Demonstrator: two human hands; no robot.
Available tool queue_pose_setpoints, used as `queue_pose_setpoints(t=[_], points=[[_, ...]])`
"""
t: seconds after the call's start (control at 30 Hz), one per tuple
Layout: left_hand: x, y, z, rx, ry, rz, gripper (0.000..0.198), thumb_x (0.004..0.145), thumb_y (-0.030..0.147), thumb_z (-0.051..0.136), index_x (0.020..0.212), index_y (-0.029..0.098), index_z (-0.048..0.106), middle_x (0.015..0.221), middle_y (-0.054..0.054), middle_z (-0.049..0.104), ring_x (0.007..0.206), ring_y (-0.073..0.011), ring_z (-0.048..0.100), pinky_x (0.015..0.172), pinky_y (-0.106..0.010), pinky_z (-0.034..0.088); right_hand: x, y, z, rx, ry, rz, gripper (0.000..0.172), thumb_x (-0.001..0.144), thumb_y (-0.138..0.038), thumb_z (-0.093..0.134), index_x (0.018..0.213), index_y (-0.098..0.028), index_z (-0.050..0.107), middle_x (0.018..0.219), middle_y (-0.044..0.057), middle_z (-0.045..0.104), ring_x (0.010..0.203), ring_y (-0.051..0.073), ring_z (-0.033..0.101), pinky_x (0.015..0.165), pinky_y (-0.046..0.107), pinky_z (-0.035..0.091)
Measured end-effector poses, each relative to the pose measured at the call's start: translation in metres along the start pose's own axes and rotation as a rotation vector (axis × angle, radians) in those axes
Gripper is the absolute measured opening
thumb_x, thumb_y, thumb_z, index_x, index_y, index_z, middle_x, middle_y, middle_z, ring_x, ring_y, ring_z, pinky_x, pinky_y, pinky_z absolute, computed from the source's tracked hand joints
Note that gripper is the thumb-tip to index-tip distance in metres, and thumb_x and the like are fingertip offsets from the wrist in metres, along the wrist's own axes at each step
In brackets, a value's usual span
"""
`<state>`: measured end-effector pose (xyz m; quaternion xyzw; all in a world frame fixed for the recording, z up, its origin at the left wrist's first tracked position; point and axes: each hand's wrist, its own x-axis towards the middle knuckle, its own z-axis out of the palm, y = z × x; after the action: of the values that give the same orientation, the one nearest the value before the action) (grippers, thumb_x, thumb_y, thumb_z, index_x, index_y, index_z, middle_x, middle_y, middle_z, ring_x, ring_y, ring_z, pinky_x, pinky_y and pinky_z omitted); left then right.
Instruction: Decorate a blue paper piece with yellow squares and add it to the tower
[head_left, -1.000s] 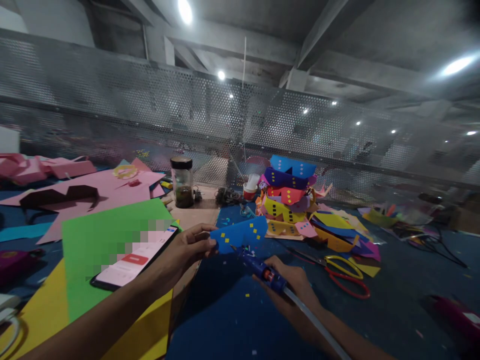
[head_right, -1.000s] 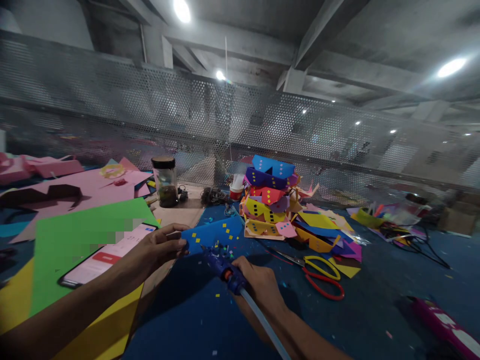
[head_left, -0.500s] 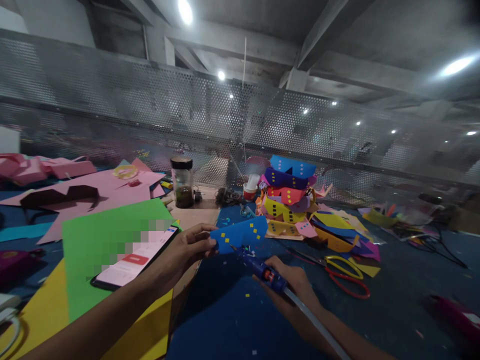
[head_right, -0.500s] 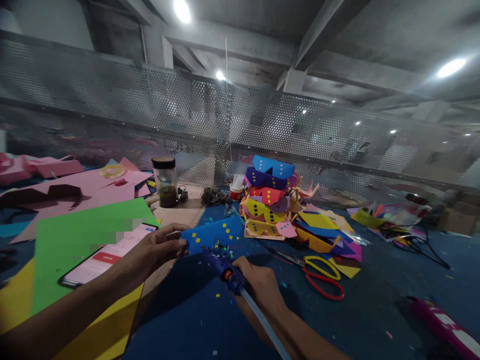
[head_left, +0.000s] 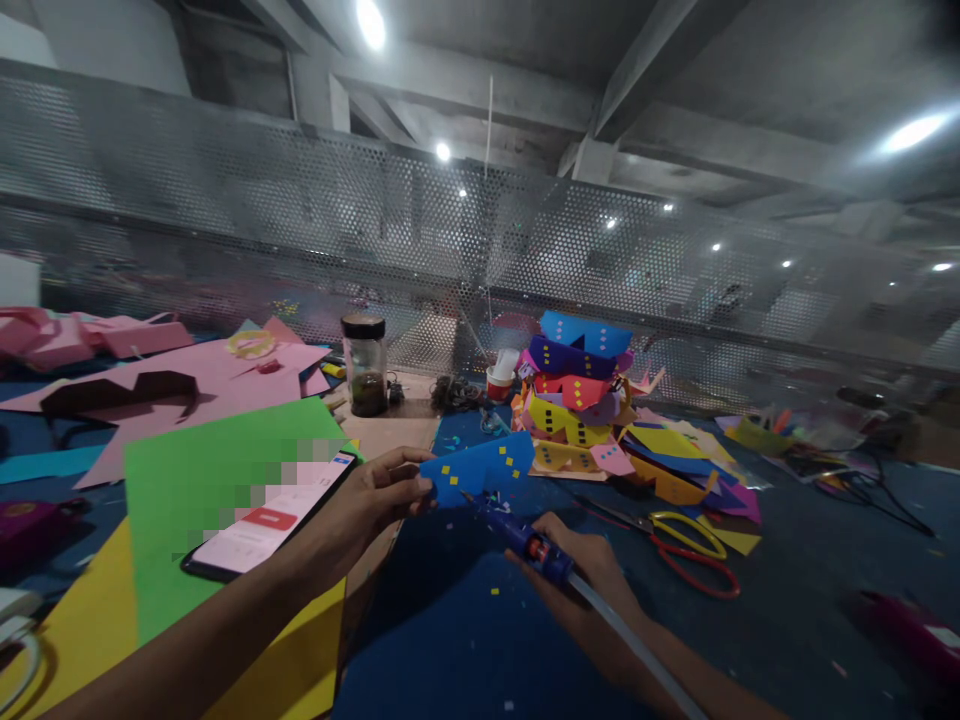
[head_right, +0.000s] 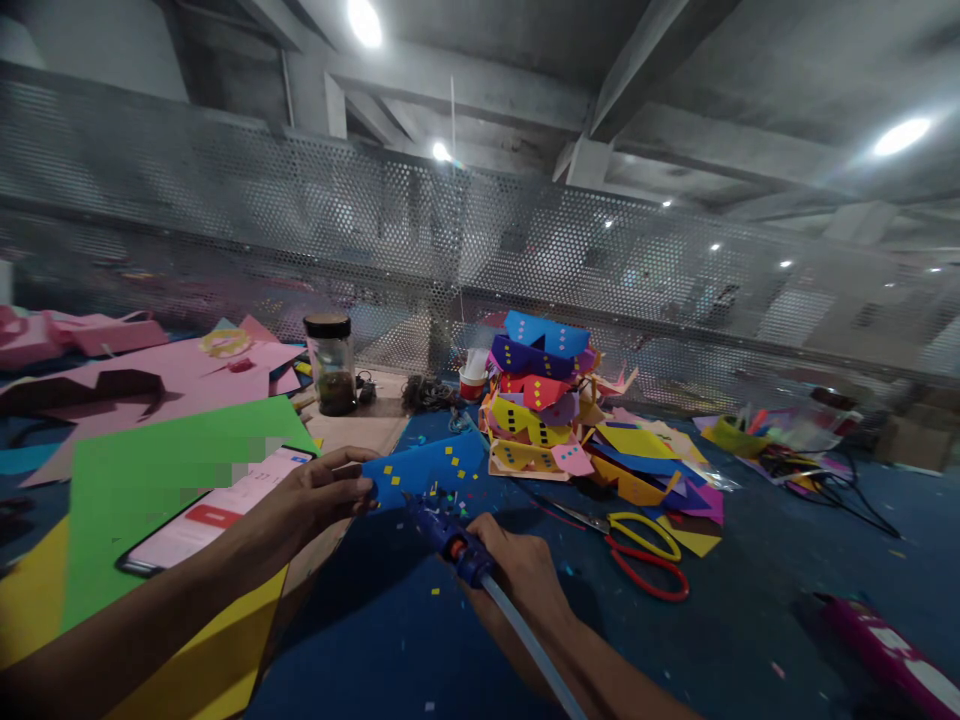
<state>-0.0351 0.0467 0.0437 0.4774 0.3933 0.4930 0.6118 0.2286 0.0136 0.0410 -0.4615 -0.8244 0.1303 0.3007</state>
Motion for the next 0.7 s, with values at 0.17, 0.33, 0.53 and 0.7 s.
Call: queue_pose_setpoints(t=[0.17,0.33,0.53,0.7], points=[[0.0006,-0.0008,0.0004,-0.007,0.009,-0.001,0.029,0.073,0.023,0.075,0.100,0.022,0.066,0.087,-0.001,0.067,0.073,-0.0131,0.059,0.069,-0.024,0.045,0.0012,-0.0037,-0.0012,0.035,-0.008,0.006,0.030,0.089,-0.045,0.051,0.073,-0.021,0.047,0.060,-0.003,0.052,0.049,0.011,0.046,0.048,0.019,0.033],[0.0003,-0.0010,0.0004,-0.013,0.018,-0.004,0.030,0.073,0.023,0.075,0.102,0.024,0.066,0.082,0.001,0.065,0.072,-0.0115,0.058,0.069,-0.023,0.044,0.0014,-0.0046,-0.0020,0.035,-0.007,0.012,0.030,0.090,-0.046,0.050,0.073,-0.022,0.045,0.058,-0.004,0.050,0.048,0.011,0.045,0.048,0.019,0.033],[-0.0005,-0.0003,0.0008,0.004,0.017,-0.006,0.027,0.074,0.024,0.074,0.100,0.024,0.066,0.086,0.000,0.067,0.073,-0.0124,0.059,0.070,-0.024,0.044,0.0005,-0.0035,-0.0011,0.035,-0.007,0.028,0.030,0.090,-0.047,0.049,0.073,-0.022,0.046,0.058,-0.004,0.050,0.048,0.011,0.044,0.047,0.020,0.033],[0.0004,-0.0001,0.0012,-0.013,0.031,-0.007,0.029,0.071,0.024,0.076,0.098,0.025,0.067,0.083,0.001,0.067,0.071,-0.0125,0.059,0.070,-0.024,0.044,0.0015,-0.0034,-0.0004,0.012,0.010,0.018,0.030,0.090,-0.045,0.049,0.072,-0.022,0.044,0.058,-0.004,0.050,0.049,0.011,0.044,0.046,0.019,0.032]])
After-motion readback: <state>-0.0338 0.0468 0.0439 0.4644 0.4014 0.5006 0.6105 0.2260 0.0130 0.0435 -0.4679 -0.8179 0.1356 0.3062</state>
